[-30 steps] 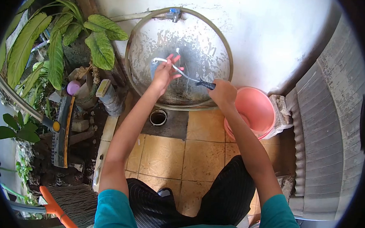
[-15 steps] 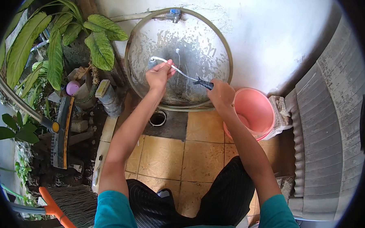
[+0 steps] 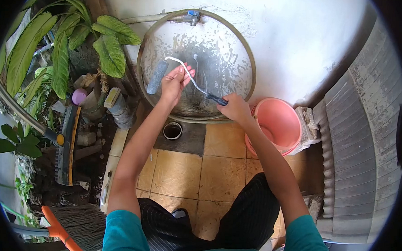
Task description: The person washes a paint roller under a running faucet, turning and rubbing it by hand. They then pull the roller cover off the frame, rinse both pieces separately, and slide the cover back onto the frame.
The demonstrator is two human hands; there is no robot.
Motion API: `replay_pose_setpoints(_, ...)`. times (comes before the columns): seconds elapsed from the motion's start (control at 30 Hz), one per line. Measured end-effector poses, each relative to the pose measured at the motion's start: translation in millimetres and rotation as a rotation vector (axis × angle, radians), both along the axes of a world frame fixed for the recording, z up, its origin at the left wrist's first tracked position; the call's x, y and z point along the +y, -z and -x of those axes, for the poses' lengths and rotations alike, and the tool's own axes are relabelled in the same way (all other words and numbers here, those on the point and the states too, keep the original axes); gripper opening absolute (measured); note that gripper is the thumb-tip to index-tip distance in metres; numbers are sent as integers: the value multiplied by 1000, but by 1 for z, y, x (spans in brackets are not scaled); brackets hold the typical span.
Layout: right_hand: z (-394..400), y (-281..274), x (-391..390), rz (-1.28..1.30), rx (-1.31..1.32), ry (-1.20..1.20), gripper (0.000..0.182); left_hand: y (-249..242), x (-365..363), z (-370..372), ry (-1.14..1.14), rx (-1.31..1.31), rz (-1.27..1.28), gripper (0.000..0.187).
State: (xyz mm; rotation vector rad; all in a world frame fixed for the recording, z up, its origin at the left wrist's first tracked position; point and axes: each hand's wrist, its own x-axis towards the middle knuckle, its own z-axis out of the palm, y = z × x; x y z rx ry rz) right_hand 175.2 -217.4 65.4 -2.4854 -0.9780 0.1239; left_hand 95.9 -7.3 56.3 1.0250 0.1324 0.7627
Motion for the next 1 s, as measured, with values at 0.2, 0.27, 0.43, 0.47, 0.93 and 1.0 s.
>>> replay_pose_setpoints(0.2, 21, -9, 8, -62, -95, 134, 25, -17, -8, 2, 39, 109, -22, 34)
replay_pose_setpoints(0.27, 25, -1, 13, -162, -143, 23, 32, -18, -11, -1, -71, 123, -82, 33)
replay_pose_setpoints(0.43, 51, -4, 26, -361, 743, -132, 37, -6, -1, -6, -82, 95, -19, 29)
replay_pose_setpoints(0.47, 57, -2, 29, -409, 871, -193, 39, -4, 1, -8, -57, 101, 2, 28)
replay_pose_setpoints(0.93, 103, 22, 48, -832, 799, 119, 33, -21, -20, -6, -149, 107, -275, 32)
replay_pose_setpoints(1.0, 103, 35, 51, -806, 679, 147, 33, -19, -22, -8, -150, 116, -243, 32)
